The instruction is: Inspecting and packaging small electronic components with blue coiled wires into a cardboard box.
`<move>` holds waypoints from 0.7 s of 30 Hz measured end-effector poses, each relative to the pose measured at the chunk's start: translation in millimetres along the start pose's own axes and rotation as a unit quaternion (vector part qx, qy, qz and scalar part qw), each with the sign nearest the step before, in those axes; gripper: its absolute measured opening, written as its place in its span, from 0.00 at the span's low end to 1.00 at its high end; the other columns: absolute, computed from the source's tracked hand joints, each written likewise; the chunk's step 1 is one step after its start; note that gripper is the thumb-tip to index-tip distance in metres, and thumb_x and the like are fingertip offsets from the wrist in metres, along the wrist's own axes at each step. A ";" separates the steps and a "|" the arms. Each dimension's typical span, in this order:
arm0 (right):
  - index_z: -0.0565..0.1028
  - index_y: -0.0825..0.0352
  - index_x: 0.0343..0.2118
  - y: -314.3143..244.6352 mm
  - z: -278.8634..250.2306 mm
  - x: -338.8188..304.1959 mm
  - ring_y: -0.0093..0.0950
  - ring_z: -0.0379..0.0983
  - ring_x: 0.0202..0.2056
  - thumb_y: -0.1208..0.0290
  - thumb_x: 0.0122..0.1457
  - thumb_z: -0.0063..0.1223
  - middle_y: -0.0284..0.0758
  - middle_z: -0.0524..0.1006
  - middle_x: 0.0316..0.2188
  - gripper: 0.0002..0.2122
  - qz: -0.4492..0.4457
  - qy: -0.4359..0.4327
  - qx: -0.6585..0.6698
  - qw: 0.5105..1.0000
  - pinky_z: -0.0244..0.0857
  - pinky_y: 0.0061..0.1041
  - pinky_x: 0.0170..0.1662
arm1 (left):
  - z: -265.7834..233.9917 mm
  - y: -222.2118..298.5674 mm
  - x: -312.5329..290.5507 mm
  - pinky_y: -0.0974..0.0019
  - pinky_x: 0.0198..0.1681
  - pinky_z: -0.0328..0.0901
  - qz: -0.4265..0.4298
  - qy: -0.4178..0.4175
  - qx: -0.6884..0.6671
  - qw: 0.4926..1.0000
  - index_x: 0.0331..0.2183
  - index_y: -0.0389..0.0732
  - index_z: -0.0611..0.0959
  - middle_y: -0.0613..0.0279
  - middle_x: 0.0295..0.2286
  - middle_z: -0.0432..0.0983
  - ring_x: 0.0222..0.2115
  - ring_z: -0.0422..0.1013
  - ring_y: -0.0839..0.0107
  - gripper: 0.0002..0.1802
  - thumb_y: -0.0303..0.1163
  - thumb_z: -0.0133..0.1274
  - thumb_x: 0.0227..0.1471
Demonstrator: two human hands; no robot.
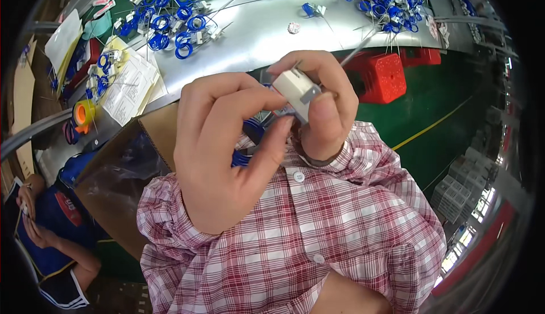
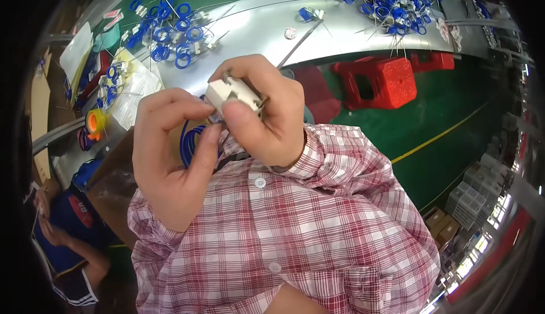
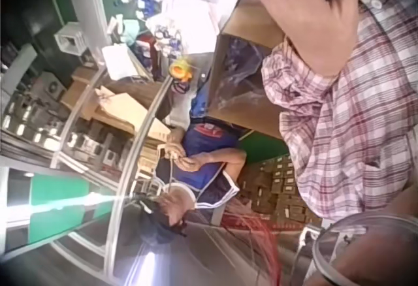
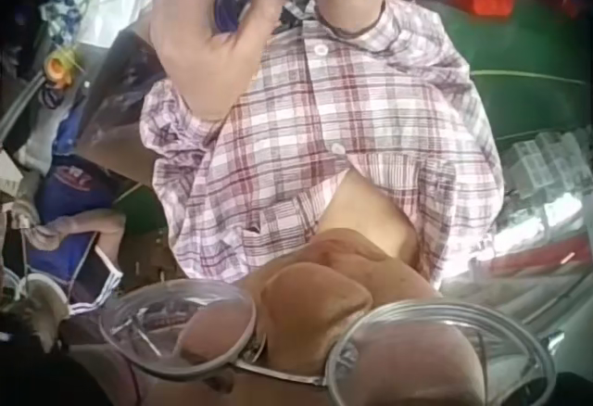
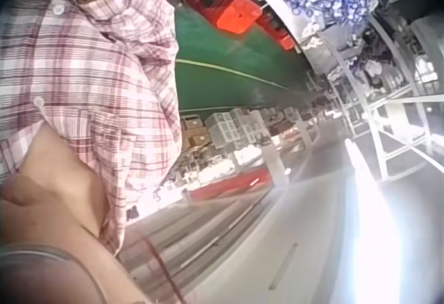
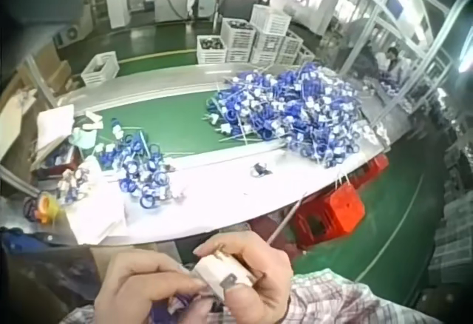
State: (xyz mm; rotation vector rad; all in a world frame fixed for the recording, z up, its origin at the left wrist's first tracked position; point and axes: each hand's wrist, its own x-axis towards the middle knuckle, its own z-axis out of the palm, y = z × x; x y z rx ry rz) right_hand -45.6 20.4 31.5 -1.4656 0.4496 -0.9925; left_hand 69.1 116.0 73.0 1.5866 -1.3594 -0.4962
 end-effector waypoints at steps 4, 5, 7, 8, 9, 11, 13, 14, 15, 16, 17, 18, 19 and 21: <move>0.68 0.78 0.36 2.6 -3.7 -2.8 0.25 0.70 0.29 0.48 0.55 0.38 0.42 0.73 0.30 0.28 -0.008 0.002 -0.103 0.995 0.63 0.19 0.31 | 3.1 -5.5 2.8 0.71 0.40 0.60 -0.020 -0.021 -0.072 0.997 0.34 0.34 0.73 0.56 0.35 0.65 0.35 0.66 0.69 0.12 0.16 0.52 0.43; 0.69 0.76 0.35 9.0 -5.7 -1.1 0.22 0.70 0.24 0.56 0.54 0.42 0.39 0.73 0.26 0.21 -0.046 0.010 -0.078 0.996 0.62 0.18 0.27 | 3.5 -5.4 4.0 0.71 0.40 0.60 -0.020 -0.024 -0.067 0.997 0.34 0.34 0.73 0.56 0.35 0.65 0.35 0.66 0.70 0.11 0.16 0.52 0.44; 0.71 0.73 0.33 15.7 -6.6 3.9 0.20 0.70 0.19 0.63 0.53 0.46 0.35 0.74 0.21 0.15 -0.098 0.027 -0.071 0.992 0.62 0.16 0.22 | 3.2 -6.4 9.4 0.71 0.40 0.60 -0.019 -0.030 -0.051 0.998 0.33 0.34 0.73 0.57 0.34 0.65 0.35 0.66 0.70 0.11 0.16 0.52 0.44; 0.71 0.73 0.33 17.0 -6.8 5.5 0.20 0.70 0.19 0.63 0.53 0.46 0.35 0.74 0.21 0.15 -0.097 0.027 -0.070 0.992 0.62 0.16 0.22 | 3.3 -7.1 11.8 0.71 0.39 0.60 -0.016 -0.034 -0.036 0.999 0.33 0.35 0.73 0.58 0.34 0.66 0.34 0.66 0.70 0.10 0.16 0.52 0.44; 0.71 0.73 0.33 18.4 -6.7 6.4 0.20 0.70 0.19 0.63 0.53 0.46 0.35 0.74 0.21 0.15 -0.106 0.034 -0.088 0.990 0.62 0.16 0.22 | 3.7 -8.7 12.9 0.71 0.39 0.60 -0.017 -0.034 -0.035 0.999 0.33 0.35 0.73 0.58 0.34 0.66 0.34 0.66 0.70 0.10 0.16 0.52 0.44; 0.71 0.72 0.33 21.0 -6.2 9.2 0.20 0.70 0.19 0.63 0.53 0.47 0.35 0.74 0.21 0.15 -0.114 0.041 -0.105 0.987 0.62 0.16 0.22 | 5.7 -12.9 14.9 0.71 0.38 0.61 -0.033 -0.024 -0.049 0.998 0.31 0.35 0.73 0.58 0.33 0.66 0.33 0.66 0.70 0.09 0.17 0.52 0.43; 0.71 0.72 0.33 23.1 -6.0 11.8 0.21 0.70 0.18 0.61 0.52 0.49 0.35 0.74 0.20 0.16 -0.139 0.041 -0.154 0.977 0.62 0.17 0.21 | 7.5 -18.0 18.9 0.69 0.35 0.61 -0.027 -0.008 -0.043 0.999 0.30 0.36 0.74 0.59 0.31 0.68 0.31 0.66 0.66 0.11 0.17 0.55 0.39; 0.71 0.72 0.33 24.4 -6.4 13.1 0.21 0.70 0.18 0.61 0.52 0.49 0.35 0.74 0.20 0.16 -0.138 0.041 -0.154 0.977 0.62 0.17 0.21 | 8.4 -20.0 20.5 0.66 0.31 0.62 -0.019 0.009 -0.036 0.999 0.28 0.37 0.75 0.59 0.29 0.69 0.30 0.66 0.63 0.13 0.17 0.57 0.35; 0.72 0.72 0.33 25.4 -7.1 14.8 0.22 0.70 0.18 0.61 0.52 0.49 0.35 0.74 0.20 0.16 -0.152 0.041 -0.175 0.972 0.62 0.17 0.21 | 9.3 -20.9 21.3 0.66 0.31 0.62 -0.020 0.009 -0.037 0.999 0.28 0.37 0.75 0.59 0.29 0.69 0.30 0.66 0.63 0.13 0.17 0.57 0.35; 0.72 0.71 0.33 26.0 -7.5 16.0 0.22 0.70 0.17 0.60 0.51 0.49 0.34 0.74 0.19 0.16 -0.165 0.041 -0.196 0.966 0.63 0.17 0.20 | 10.5 -21.5 22.1 0.66 0.31 0.62 -0.010 0.020 -0.032 0.999 0.28 0.36 0.74 0.59 0.29 0.69 0.30 0.67 0.62 0.12 0.17 0.56 0.35; 0.72 0.71 0.33 26.6 -7.6 16.8 0.22 0.70 0.17 0.60 0.51 0.49 0.34 0.74 0.19 0.16 -0.165 0.040 -0.197 0.966 0.63 0.17 0.20 | 11.5 -22.5 22.8 0.66 0.31 0.62 0.001 0.030 -0.026 0.999 0.28 0.36 0.74 0.59 0.29 0.69 0.30 0.67 0.62 0.12 0.17 0.56 0.35; 0.71 0.71 0.33 27.8 -7.3 17.4 0.22 0.71 0.17 0.60 0.52 0.49 0.35 0.74 0.19 0.16 -0.164 0.044 -0.202 0.965 0.63 0.17 0.20 | 12.8 -25.1 23.6 0.66 0.31 0.62 0.000 0.031 -0.026 0.999 0.28 0.36 0.74 0.59 0.29 0.69 0.30 0.67 0.62 0.12 0.17 0.56 0.35; 0.71 0.71 0.33 28.7 -7.2 18.2 0.22 0.71 0.17 0.59 0.52 0.49 0.35 0.73 0.19 0.16 -0.162 0.049 -0.207 0.964 0.63 0.17 0.20 | 14.7 -28.6 24.7 0.65 0.31 0.63 0.015 0.045 -0.023 0.999 0.28 0.36 0.74 0.59 0.29 0.69 0.29 0.67 0.62 0.12 0.17 0.56 0.35; 0.71 0.71 0.33 26.0 -10.2 19.7 0.22 0.71 0.17 0.59 0.52 0.49 0.35 0.73 0.19 0.16 -0.158 0.047 -0.207 0.965 0.63 0.17 0.21 | 17.1 -35.2 26.8 0.65 0.31 0.63 0.030 0.058 -0.019 0.998 0.28 0.35 0.73 0.59 0.29 0.69 0.29 0.67 0.62 0.12 0.17 0.55 0.35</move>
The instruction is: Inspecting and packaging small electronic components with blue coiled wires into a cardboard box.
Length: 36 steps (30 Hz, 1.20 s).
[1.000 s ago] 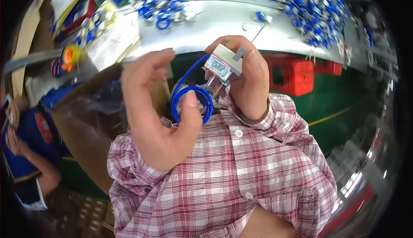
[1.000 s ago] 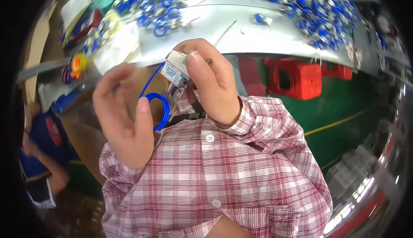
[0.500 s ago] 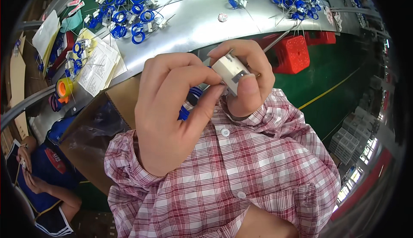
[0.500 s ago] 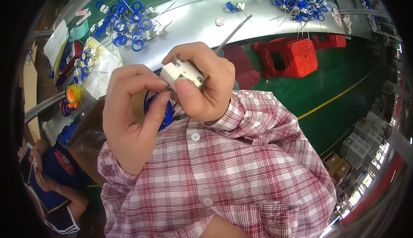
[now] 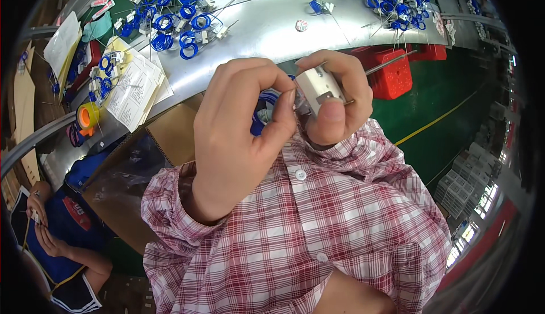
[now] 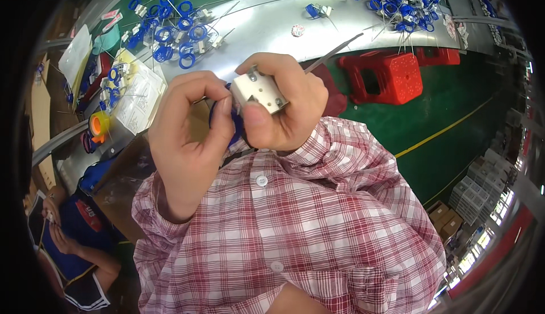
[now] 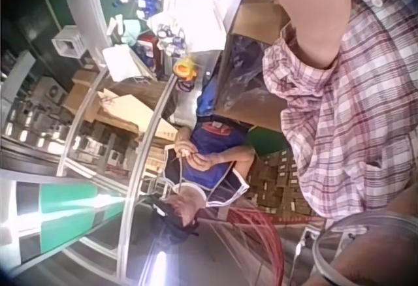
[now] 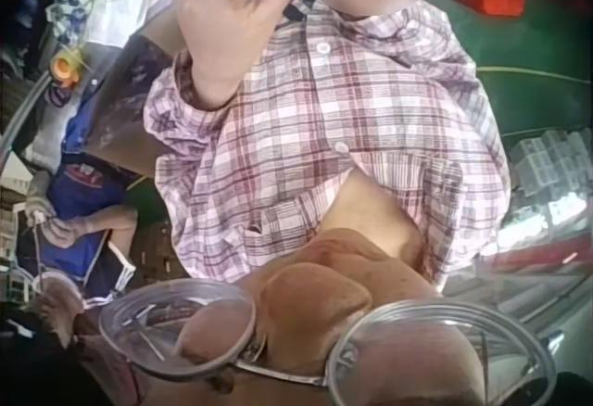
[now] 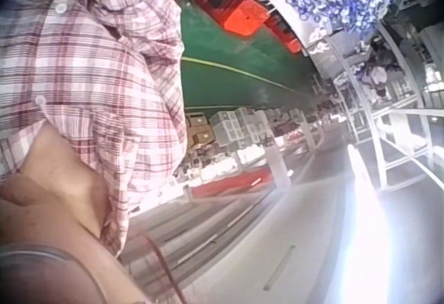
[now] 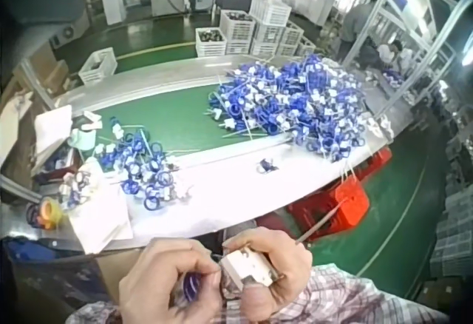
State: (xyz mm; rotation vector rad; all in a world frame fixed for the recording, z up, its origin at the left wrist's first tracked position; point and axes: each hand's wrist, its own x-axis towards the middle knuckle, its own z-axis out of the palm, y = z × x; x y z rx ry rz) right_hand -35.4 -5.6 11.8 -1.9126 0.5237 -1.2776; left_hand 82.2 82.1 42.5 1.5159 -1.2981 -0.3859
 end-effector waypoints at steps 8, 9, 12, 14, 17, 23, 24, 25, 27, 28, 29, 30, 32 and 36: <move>0.71 0.70 0.33 3.6 -4.1 2.3 0.24 0.72 0.17 0.59 0.50 0.52 0.35 0.73 0.18 0.17 0.019 -0.025 -0.042 0.999 0.65 0.19 0.20 | 5.9 -9.0 7.7 0.61 0.31 0.60 0.085 -0.046 0.044 0.994 0.29 0.37 0.72 0.57 0.27 0.65 0.29 0.63 0.58 0.12 0.24 0.54 0.37; 0.71 0.70 0.33 3.9 -4.6 2.8 0.25 0.72 0.17 0.60 0.50 0.52 0.35 0.73 0.19 0.17 0.017 -0.031 -0.044 0.998 0.65 0.19 0.20 | 5.9 -10.5 9.1 0.61 0.31 0.60 0.111 -0.065 0.085 0.988 0.28 0.37 0.72 0.57 0.26 0.64 0.29 0.63 0.58 0.12 0.24 0.54 0.36; 0.70 0.70 0.34 2.1 -5.7 5.6 0.25 0.72 0.17 0.60 0.50 0.51 0.35 0.73 0.19 0.16 0.008 -0.043 -0.072 0.996 0.65 0.19 0.20 | 7.2 -14.0 11.0 0.62 0.30 0.58 0.140 -0.063 0.147 0.977 0.27 0.39 0.71 0.59 0.26 0.64 0.29 0.63 0.60 0.13 0.26 0.55 0.33; 0.71 0.71 0.34 -3.8 -3.9 3.7 0.22 0.70 0.19 0.54 0.53 0.45 0.34 0.73 0.20 0.20 0.041 -0.041 -0.085 0.995 0.63 0.18 0.22 | 6.6 -13.6 12.9 0.63 0.30 0.58 0.149 -0.065 0.170 0.972 0.27 0.40 0.71 0.60 0.26 0.64 0.29 0.63 0.62 0.13 0.27 0.55 0.32; 0.71 0.72 0.35 -6.5 -4.1 2.5 0.20 0.68 0.21 0.48 0.56 0.39 0.34 0.73 0.22 0.25 0.075 -0.038 -0.098 0.992 0.61 0.17 0.25 | 6.9 -14.2 14.8 0.64 0.29 0.57 0.164 -0.064 0.187 0.966 0.25 0.42 0.71 0.63 0.25 0.64 0.28 0.63 0.65 0.14 0.28 0.55 0.30; 0.71 0.72 0.34 -6.1 -5.6 5.0 0.22 0.69 0.20 0.54 0.53 0.45 0.35 0.73 0.21 0.21 0.064 -0.053 -0.063 0.995 0.62 0.18 0.23 | 9.8 -20.6 15.2 0.65 0.28 0.56 0.180 -0.008 0.146 0.973 0.21 0.42 0.71 0.66 0.21 0.64 0.23 0.63 0.66 0.11 0.26 0.54 0.29; 0.71 0.71 0.33 -3.8 -5.1 6.5 0.24 0.71 0.17 0.61 0.50 0.51 0.35 0.72 0.19 0.16 0.052 -0.047 -0.044 0.997 0.64 0.19 0.20 | 10.3 -23.0 15.6 0.65 0.27 0.55 0.176 0.008 0.118 0.977 0.21 0.41 0.71 0.66 0.20 0.64 0.22 0.62 0.65 0.10 0.25 0.53 0.29; 0.71 0.71 0.33 -1.4 -3.5 6.6 0.24 0.71 0.17 0.61 0.50 0.51 0.35 0.72 0.19 0.16 0.053 -0.048 -0.044 0.996 0.64 0.19 0.20 | 9.2 -23.2 15.3 0.65 0.27 0.55 0.175 0.008 0.118 0.977 0.21 0.41 0.71 0.66 0.20 0.64 0.22 0.62 0.65 0.10 0.25 0.53 0.29; 0.71 0.73 0.34 2.0 -1.5 4.5 0.23 0.70 0.19 0.61 0.51 0.49 0.36 0.73 0.20 0.16 0.037 -0.019 -0.016 0.999 0.64 0.19 0.23 | 6.5 -20.8 14.0 0.67 0.26 0.57 0.097 -0.005 0.034 0.995 0.22 0.39 0.71 0.64 0.20 0.65 0.21 0.63 0.66 0.08 0.21 0.51 0.31; 0.71 0.73 0.34 1.8 -3.3 2.4 0.23 0.70 0.19 0.61 0.51 0.49 0.36 0.73 0.20 0.16 0.036 -0.018 -0.016 0.999 0.64 0.19 0.23 | 5.4 -22.8 12.5 0.67 0.26 0.57 0.097 -0.005 0.033 0.995 0.22 0.39 0.71 0.64 0.20 0.65 0.21 0.63 0.66 0.08 0.21 0.51 0.31; 0.70 0.74 0.33 1.3 -6.4 0.0 0.23 0.69 0.20 0.55 0.54 0.41 0.37 0.73 0.22 0.21 0.084 0.013 -0.026 0.996 0.63 0.18 0.23 | 3.6 -28.1 9.8 0.68 0.25 0.57 0.049 0.037 0.008 0.998 0.23 0.38 0.71 0.62 0.21 0.66 0.21 0.63 0.66 0.07 0.20 0.50 0.34; 0.69 0.75 0.32 1.9 -8.8 -1.6 0.22 0.69 0.21 0.48 0.57 0.34 0.38 0.73 0.24 0.27 0.132 0.046 -0.035 0.990 0.63 0.17 0.24 | 2.0 -34.2 8.1 0.70 0.25 0.58 0.000 0.076 -0.017 0.997 0.23 0.36 0.71 0.60 0.21 0.66 0.21 0.63 0.66 0.06 0.19 0.49 0.37; 0.69 0.74 0.31 7.2 -17.1 -0.9 0.23 0.69 0.20 0.51 0.58 0.31 0.40 0.73 0.23 0.25 0.203 0.162 -0.034 0.965 0.62 0.16 0.20 | 0.9 -44.9 10.9 0.71 0.25 0.58 -0.041 0.092 -0.048 0.994 0.24 0.36 0.71 0.59 0.21 0.67 0.21 0.64 0.67 0.05 0.20 0.49 0.39; 0.69 0.74 0.32 18.0 -39.3 -5.0 0.22 0.70 0.20 0.52 0.58 0.31 0.40 0.72 0.24 0.24 0.194 0.192 -0.093 0.958 0.59 0.14 0.17 | 19.8 -41.8 22.2 0.68 0.26 0.59 0.014 0.053 -0.064 0.996 0.25 0.36 0.72 0.58 0.22 0.67 0.22 0.64 0.65 0.05 0.24 0.51 0.43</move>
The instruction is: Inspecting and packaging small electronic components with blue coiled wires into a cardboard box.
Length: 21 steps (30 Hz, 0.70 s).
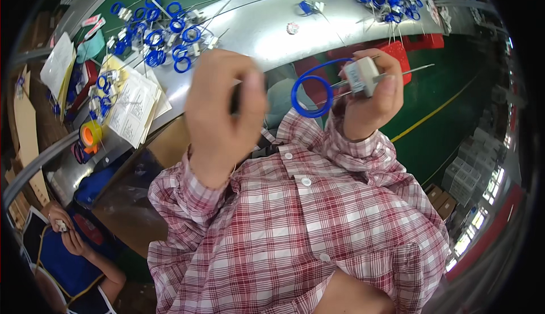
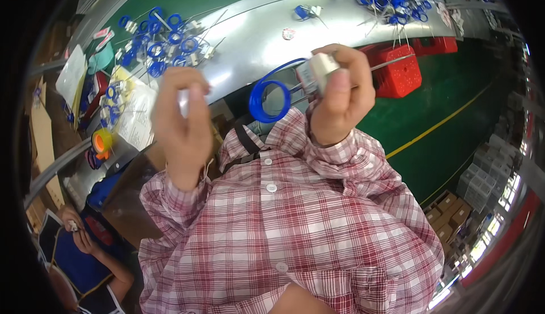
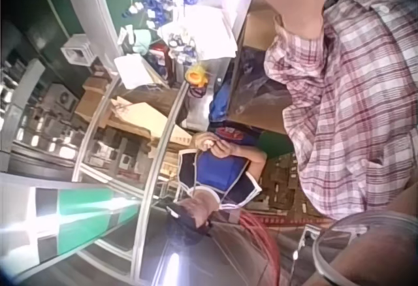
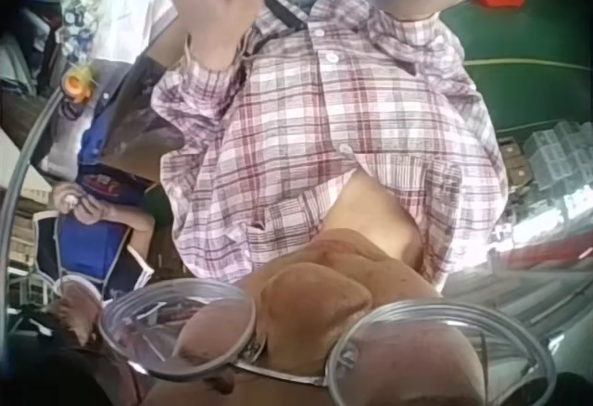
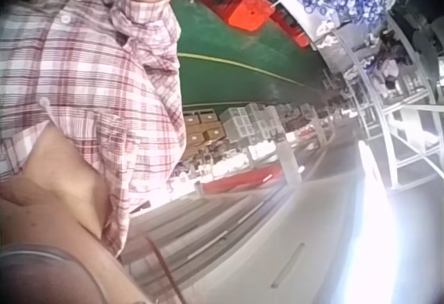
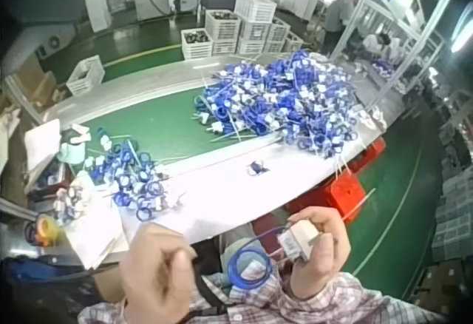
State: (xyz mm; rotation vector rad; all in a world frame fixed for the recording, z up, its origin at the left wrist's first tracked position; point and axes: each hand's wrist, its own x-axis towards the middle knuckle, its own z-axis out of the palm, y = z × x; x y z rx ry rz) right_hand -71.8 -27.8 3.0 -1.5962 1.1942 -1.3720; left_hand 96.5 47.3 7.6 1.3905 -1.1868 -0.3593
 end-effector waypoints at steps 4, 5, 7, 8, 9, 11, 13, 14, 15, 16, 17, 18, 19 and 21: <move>0.71 0.72 0.33 -2.1 -2.5 -3.4 0.19 0.69 0.20 0.62 0.53 0.46 0.34 0.73 0.20 0.15 -0.108 -0.075 0.008 0.991 0.61 0.17 0.23 | 39.5 14.5 11.0 0.63 0.26 0.59 0.162 -0.122 0.047 0.978 0.25 0.38 0.71 0.59 0.22 0.65 0.23 0.62 0.61 0.10 0.28 0.54 0.37; 0.71 0.71 0.33 -7.2 -3.6 -1.3 0.19 0.69 0.18 0.63 0.52 0.48 0.34 0.73 0.19 0.14 -0.132 -0.092 -0.017 0.987 0.61 0.16 0.22 | 44.2 16.1 11.5 0.63 0.26 0.59 0.163 -0.128 0.042 0.977 0.25 0.38 0.71 0.59 0.22 0.65 0.23 0.62 0.61 0.10 0.28 0.54 0.37; 0.71 0.71 0.33 -3.7 -9.1 -1.6 0.20 0.69 0.18 0.63 0.51 0.49 0.34 0.73 0.19 0.14 -0.083 -0.107 0.014 0.991 0.61 0.17 0.21 | 51.3 17.6 13.7 0.63 0.27 0.58 0.144 -0.153 0.032 0.977 0.27 0.37 0.71 0.58 0.22 0.65 0.24 0.62 0.61 0.08 0.26 0.52 0.42; 0.71 0.71 0.33 -3.2 -10.0 -0.1 0.20 0.69 0.18 0.63 0.51 0.49 0.34 0.73 0.19 0.14 -0.082 -0.102 0.012 0.991 0.61 0.17 0.21 | 53.1 16.1 15.1 0.63 0.27 0.58 0.153 -0.158 0.037 0.975 0.27 0.37 0.70 0.59 0.22 0.65 0.24 0.62 0.61 0.08 0.25 0.52 0.41; 0.71 0.71 0.33 -2.5 -10.4 2.0 0.20 0.69 0.18 0.63 0.51 0.50 0.34 0.73 0.18 0.14 -0.095 -0.101 0.006 0.990 0.61 0.17 0.21 | 54.1 15.4 16.2 0.63 0.27 0.58 0.154 -0.161 0.035 0.974 0.27 0.37 0.70 0.59 0.22 0.65 0.24 0.62 0.61 0.08 0.25 0.52 0.41; 0.71 0.71 0.33 0.3 -11.5 5.1 0.20 0.69 0.18 0.63 0.51 0.50 0.34 0.72 0.18 0.14 -0.107 -0.099 -0.001 0.989 0.62 0.17 0.21 | 54.1 14.8 18.6 0.63 0.27 0.58 0.151 -0.191 0.030 0.970 0.26 0.37 0.70 0.59 0.22 0.64 0.24 0.62 0.61 0.09 0.24 0.52 0.39; 0.71 0.71 0.33 3.1 -11.7 6.9 0.21 0.70 0.17 0.64 0.50 0.51 0.34 0.72 0.17 0.14 -0.139 -0.110 -0.016 0.984 0.62 0.18 0.20 | 51.2 14.7 22.0 0.64 0.26 0.58 0.144 -0.206 0.028 0.968 0.26 0.37 0.70 0.59 0.22 0.64 0.24 0.62 0.61 0.09 0.24 0.52 0.39; 0.71 0.71 0.33 4.1 -11.2 7.7 0.21 0.70 0.17 0.64 0.50 0.51 0.34 0.72 0.17 0.14 -0.139 -0.110 -0.016 0.984 0.62 0.18 0.20 | 49.7 14.8 23.4 0.64 0.26 0.58 0.136 -0.219 0.026 0.966 0.26 0.37 0.70 0.58 0.22 0.64 0.24 0.62 0.61 0.09 0.23 0.52 0.38; 0.71 0.71 0.33 5.0 -11.1 8.8 0.21 0.69 0.17 0.64 0.49 0.51 0.34 0.72 0.17 0.14 -0.151 -0.116 -0.018 0.981 0.62 0.18 0.20 | 48.9 15.7 24.4 0.64 0.26 0.58 0.136 -0.219 0.026 0.966 0.26 0.37 0.70 0.58 0.22 0.64 0.24 0.62 0.61 0.09 0.23 0.52 0.38; 0.71 0.71 0.33 5.4 -10.9 9.8 0.22 0.69 0.16 0.65 0.49 0.51 0.34 0.72 0.17 0.14 -0.163 -0.124 -0.020 0.979 0.62 0.18 0.19 | 48.1 16.5 25.2 0.64 0.26 0.58 0.131 -0.221 0.031 0.966 0.26 0.37 0.70 0.58 0.22 0.64 0.24 0.62 0.61 0.09 0.23 0.52 0.38; 0.71 0.71 0.33 5.2 -10.6 10.7 0.22 0.69 0.16 0.65 0.49 0.51 0.34 0.72 0.17 0.14 -0.163 -0.124 -0.020 0.978 0.62 0.18 0.19 | 47.8 16.9 25.8 0.64 0.26 0.58 0.125 -0.223 0.035 0.966 0.26 0.37 0.70 0.58 0.22 0.64 0.24 0.62 0.61 0.08 0.23 0.52 0.38; 0.71 0.71 0.33 5.1 -9.7 11.2 0.22 0.69 0.16 0.66 0.48 0.51 0.34 0.72 0.17 0.14 -0.165 -0.128 -0.021 0.978 0.62 0.18 0.19 | 48.0 16.5 25.8 0.64 0.26 0.58 0.125 -0.222 0.035 0.966 0.26 0.37 0.70 0.58 0.22 0.64 0.24 0.62 0.61 0.08 0.23 0.52 0.38; 0.71 0.72 0.33 5.2 -8.8 11.6 0.22 0.69 0.15 0.66 0.48 0.51 0.34 0.72 0.17 0.13 -0.166 -0.132 -0.022 0.977 0.62 0.18 0.18 | 48.5 16.0 25.8 0.64 0.26 0.58 0.130 -0.217 0.048 0.966 0.26 0.37 0.70 0.58 0.22 0.64 0.24 0.62 0.61 0.08 0.23 0.52 0.37; 0.71 0.72 0.33 5.9 -7.3 12.5 0.22 0.69 0.15 0.67 0.48 0.51 0.34 0.72 0.17 0.13 -0.170 -0.137 -0.021 0.976 0.62 0.18 0.18 | 48.0 14.9 25.5 0.64 0.26 0.58 0.134 -0.210 0.061 0.967 0.26 0.37 0.70 0.58 0.22 0.64 0.23 0.62 0.61 0.08 0.23 0.51 0.37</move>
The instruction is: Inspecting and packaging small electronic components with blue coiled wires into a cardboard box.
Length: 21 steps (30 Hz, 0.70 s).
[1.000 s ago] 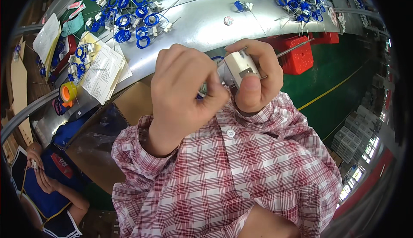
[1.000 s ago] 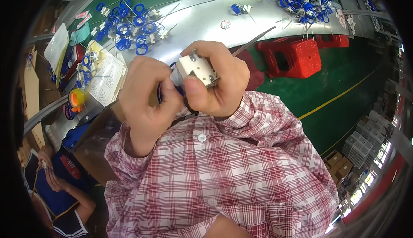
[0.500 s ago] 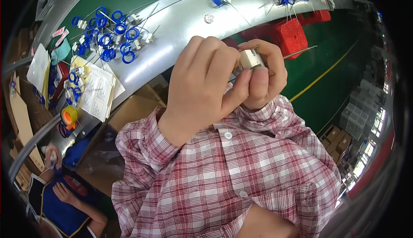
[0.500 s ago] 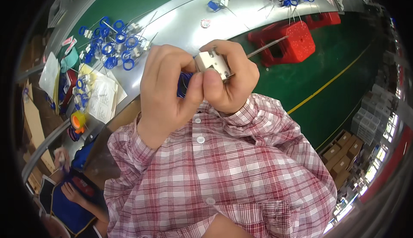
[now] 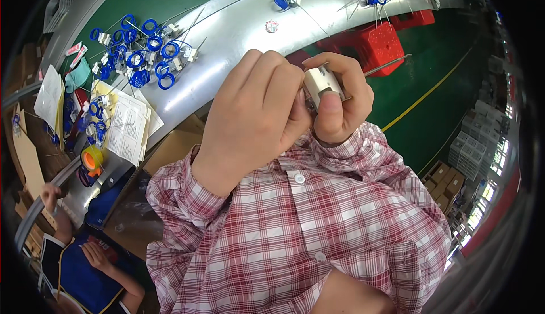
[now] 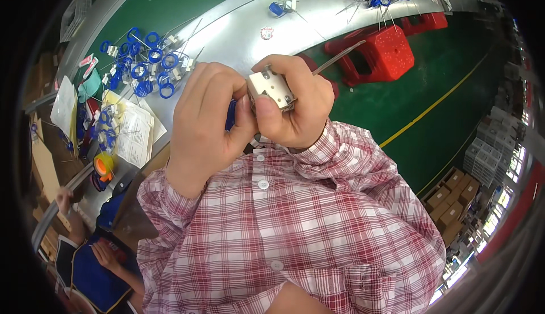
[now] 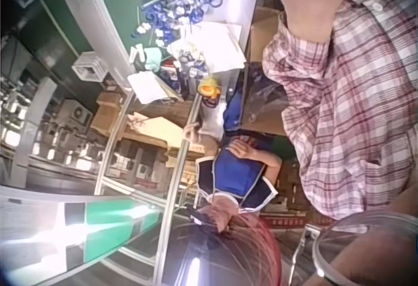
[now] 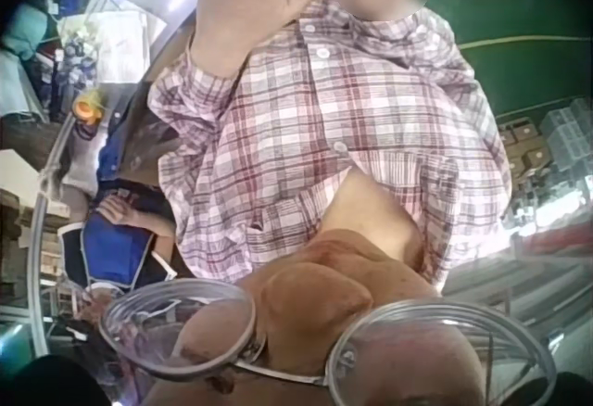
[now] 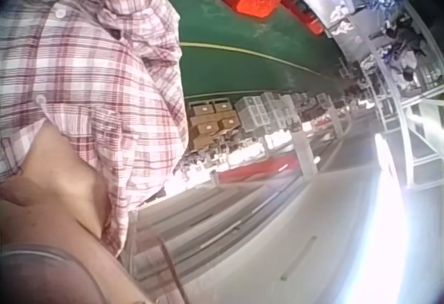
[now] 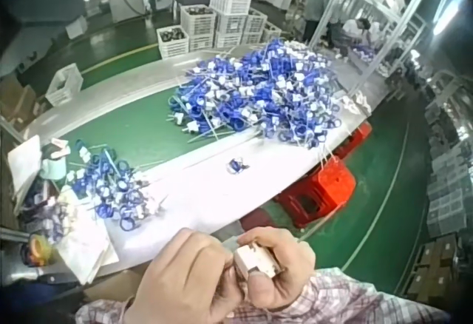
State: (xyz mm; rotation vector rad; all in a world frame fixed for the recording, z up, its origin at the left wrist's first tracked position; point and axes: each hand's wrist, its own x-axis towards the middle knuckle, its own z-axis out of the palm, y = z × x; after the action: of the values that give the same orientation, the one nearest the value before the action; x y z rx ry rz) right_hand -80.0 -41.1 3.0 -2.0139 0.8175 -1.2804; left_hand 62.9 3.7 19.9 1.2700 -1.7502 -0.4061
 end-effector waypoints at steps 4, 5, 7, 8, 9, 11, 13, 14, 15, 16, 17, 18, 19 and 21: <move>0.70 0.72 0.33 0.3 2.4 0.0 0.22 0.69 0.15 0.68 0.47 0.51 0.34 0.72 0.17 0.13 0.003 -0.002 -0.001 1.000 0.62 0.18 0.19 | -4.7 -3.2 -0.9 0.63 0.27 0.59 0.001 -0.009 -0.002 1.000 0.26 0.37 0.70 0.58 0.23 0.64 0.24 0.62 0.60 0.09 0.23 0.52 0.36; 0.70 0.72 0.33 0.5 2.5 0.4 0.22 0.69 0.15 0.68 0.47 0.51 0.34 0.72 0.17 0.13 0.003 -0.002 -0.002 1.000 0.62 0.18 0.19 | -6.6 -4.2 -0.6 0.63 0.27 0.59 0.002 -0.016 -0.021 1.000 0.26 0.36 0.71 0.58 0.23 0.65 0.24 0.63 0.60 0.10 0.23 0.52 0.36; 0.70 0.73 0.33 1.1 2.8 1.1 0.22 0.70 0.16 0.67 0.47 0.51 0.35 0.72 0.18 0.14 -0.002 -0.016 -0.001 1.000 0.62 0.18 0.19 | -9.9 -5.5 0.3 0.63 0.27 0.59 -0.001 -0.026 -0.032 0.999 0.26 0.36 0.71 0.58 0.23 0.65 0.24 0.63 0.60 0.10 0.23 0.53 0.35; 0.70 0.73 0.33 1.0 2.6 1.5 0.22 0.70 0.16 0.67 0.47 0.51 0.35 0.72 0.18 0.14 -0.002 -0.017 -0.001 1.000 0.62 0.18 0.19 | -11.2 -6.3 0.5 0.63 0.27 0.59 -0.003 -0.036 -0.044 0.998 0.26 0.36 0.71 0.58 0.23 0.65 0.24 0.63 0.60 0.11 0.23 0.53 0.35; 0.70 0.73 0.33 0.7 2.0 1.9 0.23 0.70 0.16 0.67 0.47 0.51 0.35 0.72 0.18 0.14 0.000 -0.021 -0.006 1.000 0.63 0.19 0.19 | -11.7 -7.3 0.6 0.63 0.27 0.59 -0.003 -0.035 -0.044 0.998 0.26 0.36 0.71 0.58 0.23 0.65 0.24 0.63 0.60 0.11 0.23 0.53 0.35; 0.70 0.73 0.33 -0.2 2.5 2.3 0.23 0.70 0.16 0.67 0.47 0.51 0.35 0.72 0.18 0.14 0.001 -0.026 -0.011 1.000 0.63 0.19 0.19 | -13.0 -9.1 0.6 0.63 0.27 0.59 -0.010 -0.042 -0.078 0.996 0.26 0.36 0.71 0.58 0.22 0.65 0.24 0.63 0.60 0.11 0.22 0.53 0.34; 0.70 0.73 0.33 -0.9 4.4 3.0 0.23 0.70 0.16 0.67 0.47 0.51 0.35 0.72 0.18 0.14 -0.010 -0.021 -0.011 1.000 0.63 0.19 0.19 | -17.2 -9.8 0.4 0.63 0.28 0.60 -0.018 -0.057 -0.078 0.995 0.26 0.37 0.69 0.58 0.23 0.64 0.25 0.63 0.60 0.11 0.23 0.53 0.34; 0.70 0.73 0.33 -1.4 5.0 3.2 0.23 0.70 0.16 0.67 0.47 0.51 0.35 0.72 0.18 0.14 -0.011 -0.021 -0.011 1.000 0.63 0.19 0.19 | -18.7 -9.7 0.2 0.62 0.29 0.61 -0.025 -0.073 -0.078 0.994 0.25 0.37 0.68 0.58 0.23 0.63 0.26 0.63 0.60 0.11 0.24 0.52 0.34; 0.70 0.72 0.33 -1.7 6.0 3.3 0.23 0.70 0.16 0.67 0.47 0.51 0.35 0.72 0.18 0.14 -0.010 -0.024 -0.014 1.000 0.63 0.19 0.19 | -18.9 -9.8 -0.1 0.62 0.29 0.61 -0.025 -0.072 -0.077 0.994 0.25 0.37 0.68 0.58 0.23 0.63 0.26 0.63 0.60 0.11 0.24 0.52 0.34; 0.70 0.72 0.33 -1.9 6.9 3.5 0.24 0.70 0.16 0.67 0.47 0.51 0.35 0.73 0.19 0.14 -0.009 -0.026 -0.018 0.999 0.63 0.19 0.19 | -18.5 -9.5 -0.4 0.62 0.29 0.61 -0.022 -0.062 -0.065 0.996 0.25 0.37 0.68 0.58 0.23 0.63 0.26 0.63 0.60 0.11 0.23 0.52 0.35; 0.70 0.72 0.33 -1.8 7.4 3.7 0.24 0.70 0.16 0.67 0.47 0.51 0.35 0.73 0.19 0.14 -0.010 -0.027 -0.017 0.999 0.63 0.19 0.19 | -17.9 -9.3 -0.7 0.62 0.29 0.61 -0.018 -0.052 -0.052 0.997 0.25 0.37 0.68 0.58 0.23 0.63 0.26 0.63 0.60 0.10 0.23 0.52 0.35; 0.70 0.72 0.33 -1.8 7.8 3.8 0.24 0.70 0.15 0.67 0.47 0.51 0.35 0.73 0.19 0.14 -0.011 -0.030 -0.022 0.999 0.63 0.19 0.19 | -17.8 -8.6 -1.5 0.62 0.29 0.61 -0.018 -0.052 -0.051 0.997 0.25 0.37 0.68 0.58 0.23 0.63 0.26 0.63 0.60 0.10 0.23 0.52 0.35; 0.70 0.72 0.33 -1.9 8.4 4.0 0.24 0.70 0.15 0.67 0.47 0.52 0.35 0.73 0.19 0.14 -0.012 -0.034 -0.026 0.999 0.63 0.19 0.19 | -17.5 -7.7 -2.5 0.62 0.29 0.61 -0.021 -0.046 -0.024 0.998 0.25 0.37 0.68 0.58 0.23 0.63 0.26 0.63 0.60 0.10 0.23 0.52 0.35; 0.70 0.72 0.33 -2.6 9.6 4.5 0.24 0.70 0.15 0.67 0.47 0.52 0.35 0.73 0.19 0.14 -0.012 -0.037 -0.028 0.999 0.63 0.19 0.19 | -17.1 -7.2 -4.2 0.62 0.28 0.61 -0.023 -0.041 0.003 0.999 0.25 0.37 0.68 0.58 0.23 0.63 0.26 0.63 0.60 0.10 0.23 0.51 0.35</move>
State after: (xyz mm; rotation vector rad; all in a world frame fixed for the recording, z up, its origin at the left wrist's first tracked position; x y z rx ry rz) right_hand -69.2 -41.4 4.2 -2.1089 0.8044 -1.2009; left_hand 81.2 8.5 22.0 1.3155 -1.7942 -0.4847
